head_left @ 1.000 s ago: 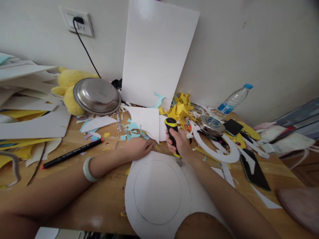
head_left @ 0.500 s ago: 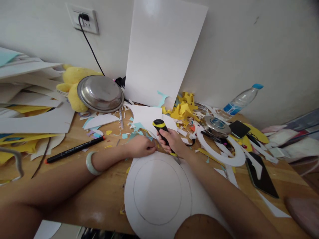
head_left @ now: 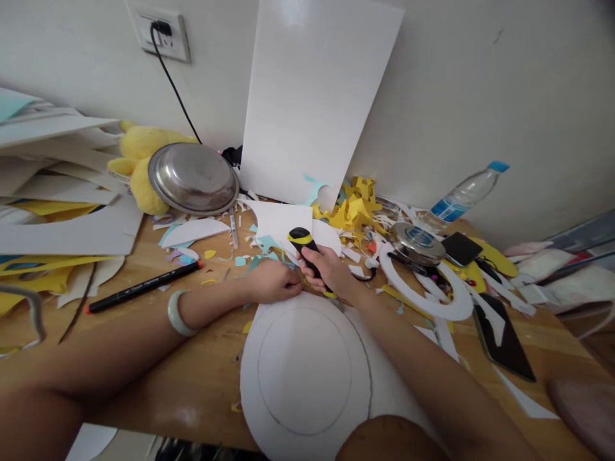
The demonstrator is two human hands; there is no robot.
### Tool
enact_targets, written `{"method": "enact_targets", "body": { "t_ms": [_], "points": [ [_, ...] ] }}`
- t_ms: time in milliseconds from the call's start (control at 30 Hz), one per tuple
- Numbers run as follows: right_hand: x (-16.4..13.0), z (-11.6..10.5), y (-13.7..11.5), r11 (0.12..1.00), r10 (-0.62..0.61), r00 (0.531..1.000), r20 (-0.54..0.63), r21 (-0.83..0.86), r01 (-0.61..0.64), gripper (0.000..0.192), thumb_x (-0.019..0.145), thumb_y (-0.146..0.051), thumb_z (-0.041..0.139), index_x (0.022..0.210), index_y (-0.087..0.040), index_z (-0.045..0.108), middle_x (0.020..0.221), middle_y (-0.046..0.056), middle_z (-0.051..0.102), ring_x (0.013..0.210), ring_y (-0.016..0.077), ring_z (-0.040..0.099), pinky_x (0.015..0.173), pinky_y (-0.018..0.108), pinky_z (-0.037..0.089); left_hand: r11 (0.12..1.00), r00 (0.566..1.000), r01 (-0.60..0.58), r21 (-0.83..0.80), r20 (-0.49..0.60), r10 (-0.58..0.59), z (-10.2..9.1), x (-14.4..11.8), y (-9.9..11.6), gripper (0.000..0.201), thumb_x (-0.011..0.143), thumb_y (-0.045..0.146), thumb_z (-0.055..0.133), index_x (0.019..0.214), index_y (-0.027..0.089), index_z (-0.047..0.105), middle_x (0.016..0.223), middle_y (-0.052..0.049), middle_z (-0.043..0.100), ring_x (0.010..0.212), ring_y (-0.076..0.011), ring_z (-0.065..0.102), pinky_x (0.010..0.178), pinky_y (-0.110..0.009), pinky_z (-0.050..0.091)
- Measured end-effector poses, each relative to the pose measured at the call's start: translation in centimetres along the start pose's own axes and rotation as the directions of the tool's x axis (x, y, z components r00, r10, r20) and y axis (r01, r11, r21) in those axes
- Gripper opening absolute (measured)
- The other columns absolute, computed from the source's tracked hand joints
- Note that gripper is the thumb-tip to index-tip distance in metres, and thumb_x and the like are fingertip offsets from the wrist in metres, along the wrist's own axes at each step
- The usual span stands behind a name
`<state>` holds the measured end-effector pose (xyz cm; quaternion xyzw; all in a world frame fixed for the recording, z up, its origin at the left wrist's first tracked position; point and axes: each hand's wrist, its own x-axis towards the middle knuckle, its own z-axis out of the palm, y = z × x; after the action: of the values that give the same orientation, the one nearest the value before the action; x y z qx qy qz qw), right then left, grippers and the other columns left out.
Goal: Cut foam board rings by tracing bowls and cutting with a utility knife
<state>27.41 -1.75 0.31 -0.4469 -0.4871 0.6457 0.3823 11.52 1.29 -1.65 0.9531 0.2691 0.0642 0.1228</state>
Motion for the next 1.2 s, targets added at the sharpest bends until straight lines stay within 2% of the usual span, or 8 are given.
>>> {"method": "enact_targets", "body": {
  "t_ms": [133, 333, 700, 833, 900, 967, 1067, 1200],
  "points": [
    [0.3, 0.2, 0.2, 1.0, 0.011, 1.0, 0.023, -0.018, -0.01, 0.032, 0.077, -0.05, 0.053, 0.076, -0.018, 0.047, 0.05, -0.009, 0.04, 0.029, 0.0027, 0.03, 0.027, 0.017, 0.022, 0.999, 0.999, -0.035, -0.026, 0.002, 0.035, 0.7, 0.5, 0.1, 0.029, 0.082, 0.027, 0.045, 0.062, 0.017, 0.063, 0.06, -0.002, 0.062, 0.05, -0.0114, 0.05, 0.048, -0.023, 0.028],
    [0.8, 0.7, -0.5, 0.987, -0.124, 0.992, 0.027, 0.104, 0.121, 0.03, 0.078, -0.048, 0.051, 0.078, -0.019, 0.045, 0.049, -0.01, 0.04, 0.03, 0.002, 0.029, 0.028, 0.015, 0.022, 0.993, 0.996, -0.093, -0.071, 0.005, 0.093, 1.9, 1.1, 1.2, 0.029, 0.085, 0.031, 0.043, 0.07, 0.018, 0.065, 0.068, -0.002, 0.064, 0.058, -0.0122, 0.054, 0.053, -0.022, 0.033],
    [-0.1, -2.0, -3.2, 0.93, -0.324, 0.935, -0.146, 0.133, 0.344, 0.031, 0.077, -0.049, 0.053, 0.081, -0.02, 0.044, 0.049, -0.011, 0.04, 0.03, 0.0027, 0.029, 0.028, 0.015, 0.025, 0.997, 0.997, -0.021, -0.077, 0.078, 0.027, 0.1, 0.3, 1.3, 0.037, 0.087, 0.028, 0.038, 0.062, 0.014, 0.062, 0.064, -0.006, 0.063, 0.054, -0.0138, 0.052, 0.049, -0.024, 0.026],
    [-1.2, -2.2, -5.0, 0.917, -0.389, 0.89, -0.239, -0.009, 0.399, 0.031, 0.074, -0.049, 0.057, 0.079, -0.021, 0.044, 0.049, -0.01, 0.041, 0.03, 0.0035, 0.031, 0.029, 0.017, 0.026, 0.993, 0.997, -0.012, -0.114, 0.079, 0.021, -0.7, 0.4, 0.5, 0.04, 0.089, 0.031, 0.036, 0.063, 0.015, 0.062, 0.061, -0.004, 0.061, 0.05, -0.0119, 0.048, 0.049, -0.024, 0.026],
    [-2.3, -2.6, -6.1, 0.921, -0.382, 0.884, -0.268, -0.184, 0.342, 0.028, 0.074, -0.046, 0.058, 0.077, -0.021, 0.045, 0.049, -0.009, 0.042, 0.031, 0.0045, 0.033, 0.031, 0.018, 0.028, 0.991, 0.997, 0.004, -0.133, 0.075, 0.006, -1.5, 0.4, -0.2, 0.043, 0.09, 0.032, 0.033, 0.066, 0.015, 0.065, 0.059, -0.003, 0.061, 0.048, -0.011, 0.046, 0.048, -0.023, 0.026],
    [-3.6, -3.1, -6.9, 0.888, -0.307, 0.91, -0.277, -0.428, 0.169, 0.025, 0.073, -0.043, 0.059, 0.079, -0.02, 0.05, 0.052, -0.005, 0.049, 0.035, 0.0073, 0.041, 0.035, 0.021, 0.034, 0.988, 0.997, 0.016, -0.153, 0.071, -0.005, -2.3, 0.3, -1.0, 0.044, 0.091, 0.034, 0.032, 0.073, 0.017, 0.067, 0.061, -0.003, 0.062, 0.05, -0.0109, 0.047, 0.049, -0.022, 0.027],
    [-5.7, -4.2, -6.5, 0.641, -0.218, 0.931, -0.292, -0.763, -0.089, 0.033, 0.07, -0.039, 0.061, 0.095, -0.019, 0.059, 0.081, 0.006, 0.066, 0.069, 0.02, 0.062, 0.06, 0.03, 0.047, 0.983, 0.997, 0.019, -0.181, 0.078, -0.005, -3.5, 0.2, -2.0, 0.042, 0.09, 0.037, 0.032, 0.08, 0.019, 0.069, 0.066, -0.002, 0.064, 0.055, -0.0111, 0.051, 0.051, -0.021, 0.029],
    [-8.5, -5.6, -3.6, 0.387, -0.01, 0.961, -0.277, -0.887, -0.252, 0.058, 0.069, -0.047, 0.059, 0.12, -0.02, 0.053, 0.115, 0.012, 0.06, 0.106, 0.0309, 0.055, 0.087, 0.04, 0.042, 0.979, 0.995, 0.031, -0.2, 0.1, -0.012, -4.4, -0.1, -3.0, 0.044, 0.089, 0.04, 0.034, 0.078, 0.017, 0.069, 0.064, -0.002, 0.063, 0.054, -0.011, 0.049, 0.05, -0.021, 0.028]
  ]
}}
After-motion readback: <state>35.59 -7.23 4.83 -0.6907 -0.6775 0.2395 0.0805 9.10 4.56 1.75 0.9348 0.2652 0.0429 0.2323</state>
